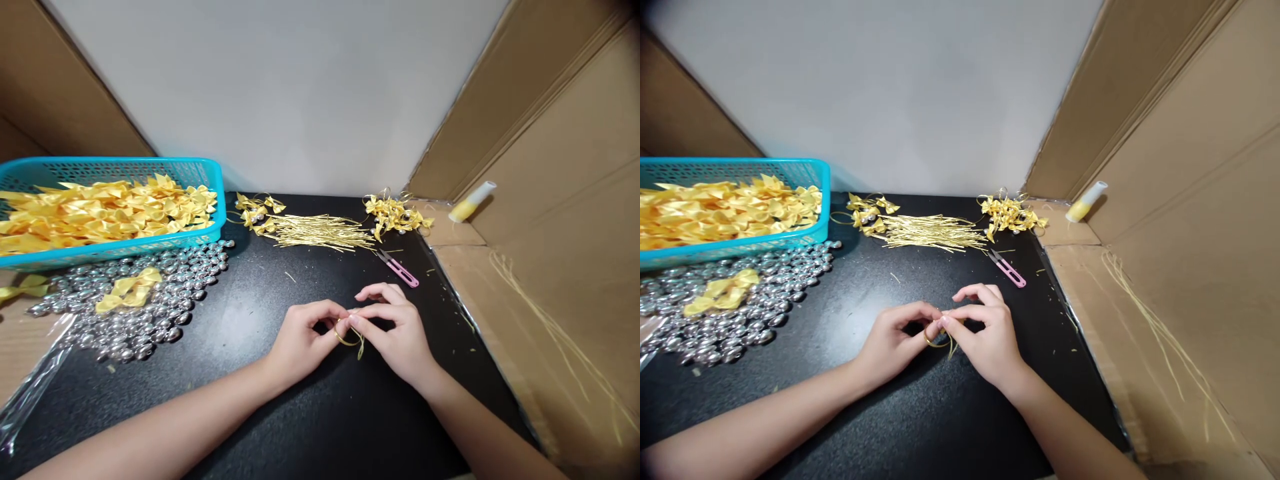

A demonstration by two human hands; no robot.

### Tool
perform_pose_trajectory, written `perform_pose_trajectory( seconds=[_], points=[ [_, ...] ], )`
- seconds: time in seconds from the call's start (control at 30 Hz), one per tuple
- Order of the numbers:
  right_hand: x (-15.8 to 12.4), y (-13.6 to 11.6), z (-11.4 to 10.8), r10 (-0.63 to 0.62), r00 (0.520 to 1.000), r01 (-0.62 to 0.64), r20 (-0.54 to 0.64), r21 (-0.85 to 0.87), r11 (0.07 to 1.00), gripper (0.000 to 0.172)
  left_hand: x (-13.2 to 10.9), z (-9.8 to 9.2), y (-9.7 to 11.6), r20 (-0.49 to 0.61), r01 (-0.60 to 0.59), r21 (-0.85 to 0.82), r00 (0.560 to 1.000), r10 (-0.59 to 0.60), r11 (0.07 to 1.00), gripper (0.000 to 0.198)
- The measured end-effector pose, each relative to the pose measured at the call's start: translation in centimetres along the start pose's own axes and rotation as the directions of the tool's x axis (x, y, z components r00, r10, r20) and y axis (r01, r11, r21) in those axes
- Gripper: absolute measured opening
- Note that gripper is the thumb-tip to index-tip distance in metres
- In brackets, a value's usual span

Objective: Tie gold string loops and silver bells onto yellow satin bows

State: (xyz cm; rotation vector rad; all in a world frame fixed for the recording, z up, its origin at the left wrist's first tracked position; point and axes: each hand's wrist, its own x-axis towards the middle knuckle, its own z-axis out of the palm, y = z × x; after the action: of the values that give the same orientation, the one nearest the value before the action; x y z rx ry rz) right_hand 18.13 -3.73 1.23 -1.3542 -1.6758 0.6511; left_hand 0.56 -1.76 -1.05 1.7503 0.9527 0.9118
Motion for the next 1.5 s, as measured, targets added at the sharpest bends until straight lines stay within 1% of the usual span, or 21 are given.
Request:
perform_pose_trajectory(
  seconds=[0.1, 0.2, 0.27, 0.4, 0.5, 0.6, 0.8, 0.87, 0.9, 1.0, 1.07, 1.1, 1.13, 1.2, 1.23, 1.27, 1.3, 1.37, 1.4, 1.43, 1.5],
  points=[
    [0.3, 0.1, -0.7, 0.062, 0.998, -0.062, -0.005, 0.079, 0.995, 0.01, 0.0, -0.1, 0.1, -0.023, 0.031, -0.033, 0.999, -0.032, 0.999, 0.014],
    [0.5, 0.0, -1.6, 0.216, 0.976, -0.219, 0.035, 0.185, 0.958, 0.016, 0.1, -0.1, 0.1, -0.049, 0.041, -0.068, 0.998, -0.045, 0.997, 0.015],
    [0.5, -0.3, -2.0, 0.3, 0.94, -0.332, 0.161, 0.237, 0.913, 0.02, 0.0, -0.2, 0.1, -0.068, 0.043, -0.085, 0.996, -0.049, 0.995, 0.016],
    [0.2, -0.8, -2.0, 0.388, 0.827, -0.526, 0.406, 0.318, 0.789, 0.037, 0.0, -0.3, 0.1, -0.111, 0.036, -0.074, 0.993, -0.044, 0.997, 0.015],
    [0.1, -0.7, -1.7, 0.426, 0.769, -0.619, 0.477, 0.386, 0.684, 0.044, 0.0, -0.2, 0.3, -0.133, 0.017, -0.061, 0.991, -0.025, 0.998, 0.013],
    [0.1, -0.6, -1.6, 0.441, 0.753, -0.649, 0.488, 0.439, 0.622, 0.049, 0.1, -0.1, 0.3, -0.143, 0.015, -0.081, 0.989, -0.027, 0.997, 0.013],
    [0.3, -1.1, -2.2, 0.406, 0.845, -0.534, 0.349, 0.605, 0.591, 0.044, 0.0, 0.0, 0.0, -0.117, 0.018, -0.099, 0.993, -0.03, 0.995, 0.009],
    [0.1, -1.3, -1.8, 0.36, 0.876, -0.482, 0.32, 0.601, 0.638, 0.036, 0.0, 0.0, 0.0, -0.113, 0.021, -0.108, 0.993, -0.033, 0.994, 0.009],
    [-0.1, -1.4, -1.6, 0.322, 0.897, -0.442, 0.305, 0.568, 0.695, 0.031, 0.0, 0.0, 0.0, -0.11, 0.023, -0.114, 0.993, -0.036, 0.993, 0.009],
    [-0.7, -1.5, -1.1, 0.094, 0.979, -0.152, 0.183, 0.335, 0.93, 0.012, 0.0, -0.1, -0.1, -0.097, 0.039, -0.145, 0.994, -0.054, 0.989, 0.011],
    [-1.0, -1.4, -1.2, -0.09, 0.994, 0.075, 0.064, 0.199, 0.977, 0.015, 0.1, -0.1, -0.1, -0.111, 0.06, -0.155, 0.991, -0.078, 0.986, 0.012],
    [-1.1, -1.2, -1.3, -0.131, 0.991, 0.131, -0.011, 0.177, 0.976, 0.016, 0.2, -0.1, -0.1, -0.126, 0.071, -0.155, 0.988, -0.091, 0.985, 0.012],
    [-1.1, -1.1, -1.5, -0.116, 0.989, 0.131, -0.087, 0.189, 0.973, 0.015, 0.2, -0.1, -0.1, -0.142, 0.079, -0.153, 0.985, -0.101, 0.985, 0.012],
    [-0.9, -0.7, -1.6, 0.063, 0.985, -0.013, -0.161, 0.294, 0.956, 0.007, 0.3, -0.1, -0.1, -0.168, 0.082, -0.16, 0.98, -0.109, 0.984, 0.011],
    [-0.8, -0.6, -1.5, 0.19, 0.975, -0.137, -0.114, 0.365, 0.921, 0.003, 0.3, -0.1, -0.1, -0.175, 0.078, -0.171, 0.979, -0.108, 0.982, 0.011],
    [-0.7, -0.5, -1.3, 0.309, 0.951, -0.283, 0.008, 0.427, 0.859, 0.006, 0.4, -0.1, 0.0, -0.179, 0.071, -0.185, 0.978, -0.104, 0.98, 0.011],
    [-0.6, -0.5, -1.0, 0.398, 0.899, -0.435, 0.18, 0.462, 0.773, 0.012, 0.4, -0.1, 0.0, -0.183, 0.062, -0.199, 0.978, -0.099, 0.978, 0.011],
    [-0.6, -0.6, -0.1, 0.452, 0.736, -0.671, 0.504, 0.459, 0.582, 0.022, 0.3, -0.1, -0.1, -0.194, 0.042, -0.214, 0.977, -0.085, 0.976, 0.011],
    [-0.8, -0.7, 0.4, 0.441, 0.674, -0.733, 0.594, 0.462, 0.498, 0.026, 0.2, -0.1, -0.1, -0.199, 0.033, -0.214, 0.977, -0.076, 0.976, 0.011],
    [-0.9, -0.7, 0.9, 0.421, 0.652, -0.756, 0.63, 0.498, 0.425, 0.028, 0.2, -0.1, -0.1, -0.204, 0.024, -0.21, 0.977, -0.068, 0.977, 0.01],
    [-1.3, -0.8, 1.7, 0.394, 0.658, -0.752, 0.642, 0.588, 0.299, 0.029, 0.1, -0.1, -0.1, -0.211, 0.005, -0.196, 0.976, -0.047, 0.981, 0.009]
  ],
)
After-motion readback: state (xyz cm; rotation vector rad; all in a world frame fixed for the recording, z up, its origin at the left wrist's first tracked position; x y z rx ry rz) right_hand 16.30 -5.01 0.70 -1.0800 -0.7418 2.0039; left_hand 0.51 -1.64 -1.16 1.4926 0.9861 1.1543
